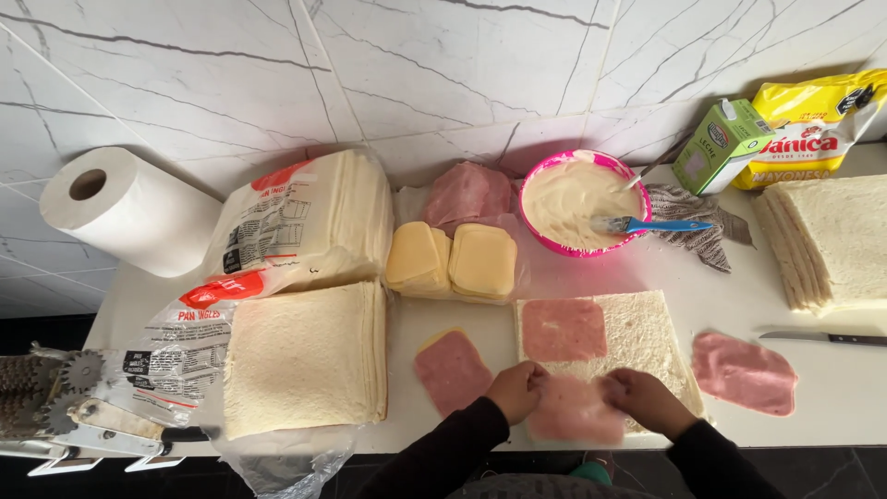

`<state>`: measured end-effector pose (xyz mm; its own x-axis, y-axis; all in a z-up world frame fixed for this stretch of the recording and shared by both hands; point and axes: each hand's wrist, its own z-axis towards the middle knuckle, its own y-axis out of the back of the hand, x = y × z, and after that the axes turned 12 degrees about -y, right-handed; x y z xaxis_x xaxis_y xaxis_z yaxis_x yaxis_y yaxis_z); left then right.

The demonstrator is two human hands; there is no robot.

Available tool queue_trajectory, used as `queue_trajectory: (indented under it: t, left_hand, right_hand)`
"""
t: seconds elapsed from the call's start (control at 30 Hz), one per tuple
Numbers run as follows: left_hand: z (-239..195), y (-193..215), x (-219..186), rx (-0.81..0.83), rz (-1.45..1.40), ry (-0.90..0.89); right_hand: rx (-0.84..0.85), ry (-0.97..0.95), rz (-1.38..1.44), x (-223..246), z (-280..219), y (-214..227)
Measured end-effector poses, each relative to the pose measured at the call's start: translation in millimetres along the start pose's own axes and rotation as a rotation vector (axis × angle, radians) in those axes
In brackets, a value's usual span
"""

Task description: The recorder is preparing multi-layered sandwiches by spreading sauce and layering ham and cheese on crustless bread.

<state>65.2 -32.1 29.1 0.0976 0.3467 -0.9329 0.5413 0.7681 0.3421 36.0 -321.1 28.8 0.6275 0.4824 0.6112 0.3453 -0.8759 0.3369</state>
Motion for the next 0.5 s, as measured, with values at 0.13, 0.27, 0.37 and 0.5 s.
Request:
queue_trajectory:
  t: [0.13, 0.27, 0.37, 0.5]
  left_hand:
    - [10, -1, 4, -0.099, 0.254, -0.240]
    - [3, 17, -25, -0.148, 0.371, -0.270]
    - [13, 41, 53, -0.085, 0.657, -0.303]
    - [-12, 97, 116, -0.301, 0.828, -0.056]
  right_hand:
    - [-0.206, 0.012, -0.344, 31, -1, -6]
    - [-0.443, 0.272, -0.552, 29, -3, -12]
    - [-0.620, 0.537, -0.648, 17, -5, -23]
    - [-0.428, 0.807, -0.764, -8, -2, -48]
